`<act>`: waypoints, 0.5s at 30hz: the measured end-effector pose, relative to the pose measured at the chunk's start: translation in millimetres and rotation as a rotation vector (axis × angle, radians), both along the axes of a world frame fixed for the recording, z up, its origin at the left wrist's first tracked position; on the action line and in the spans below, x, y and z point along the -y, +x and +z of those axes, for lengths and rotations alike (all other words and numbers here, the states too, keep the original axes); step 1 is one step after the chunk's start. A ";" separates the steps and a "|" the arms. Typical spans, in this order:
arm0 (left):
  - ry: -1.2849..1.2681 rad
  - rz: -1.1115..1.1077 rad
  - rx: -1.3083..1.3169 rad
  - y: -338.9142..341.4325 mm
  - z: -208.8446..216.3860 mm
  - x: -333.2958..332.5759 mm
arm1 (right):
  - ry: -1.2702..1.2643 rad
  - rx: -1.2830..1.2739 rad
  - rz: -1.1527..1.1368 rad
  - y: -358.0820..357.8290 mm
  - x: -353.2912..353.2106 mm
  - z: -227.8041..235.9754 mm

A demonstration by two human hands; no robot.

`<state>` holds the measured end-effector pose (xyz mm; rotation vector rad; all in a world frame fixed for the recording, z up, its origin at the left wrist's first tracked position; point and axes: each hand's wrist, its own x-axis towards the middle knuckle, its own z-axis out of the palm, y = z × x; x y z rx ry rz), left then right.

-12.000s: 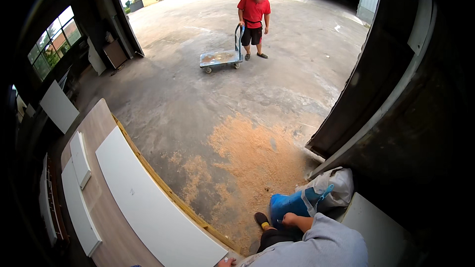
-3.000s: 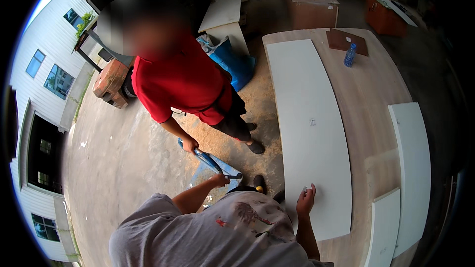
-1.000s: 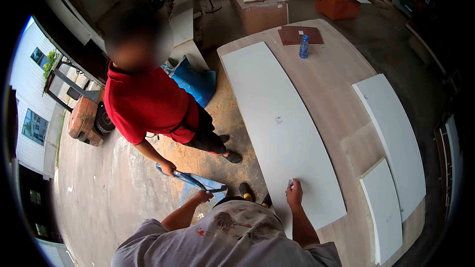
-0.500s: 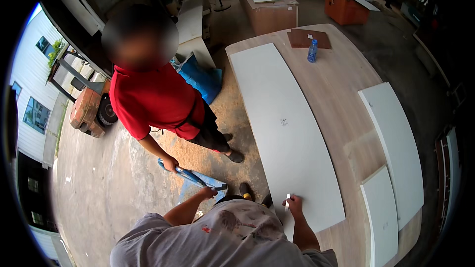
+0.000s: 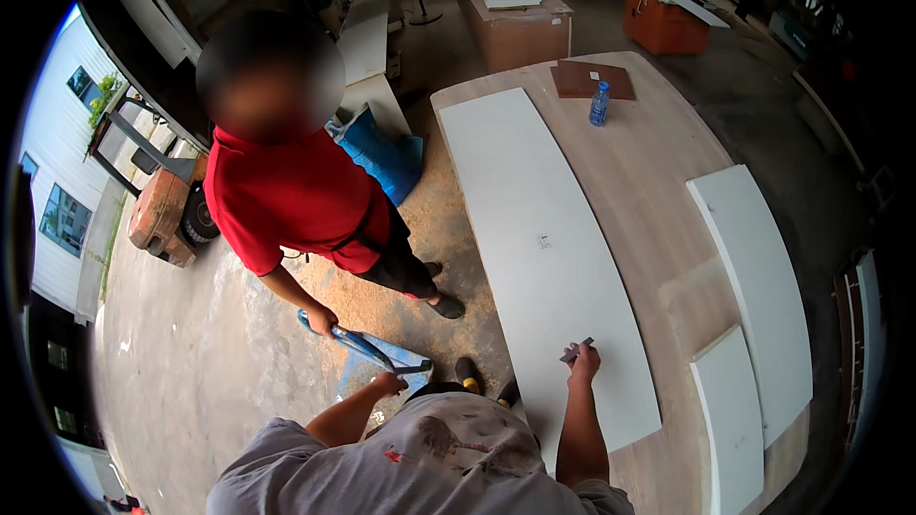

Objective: The person applies a white substance from a tube to the edge of a large white board on a table and smooths it with a small rectangular scraper.

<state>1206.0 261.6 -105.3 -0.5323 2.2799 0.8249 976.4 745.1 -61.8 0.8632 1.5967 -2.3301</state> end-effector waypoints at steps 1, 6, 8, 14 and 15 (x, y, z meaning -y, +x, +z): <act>-0.076 0.015 0.007 12.8 -2.7 19.9 | -0.033 -0.023 0.021 -9.8 26.9 15.5; 0.022 0.285 0.070 -14.0 12.2 -36.6 | 0.180 -0.185 0.590 29.5 12.1 22.6; -0.068 0.238 0.104 -7.9 22.9 -20.7 | 0.144 -0.108 0.571 48.8 23.0 8.6; 0.002 0.157 0.089 -22.7 18.8 -9.6 | 0.103 0.083 0.388 83.8 -0.4 -49.4; 0.058 0.303 0.074 -18.4 15.4 -1.2 | 0.068 0.092 0.397 80.6 5.7 -49.7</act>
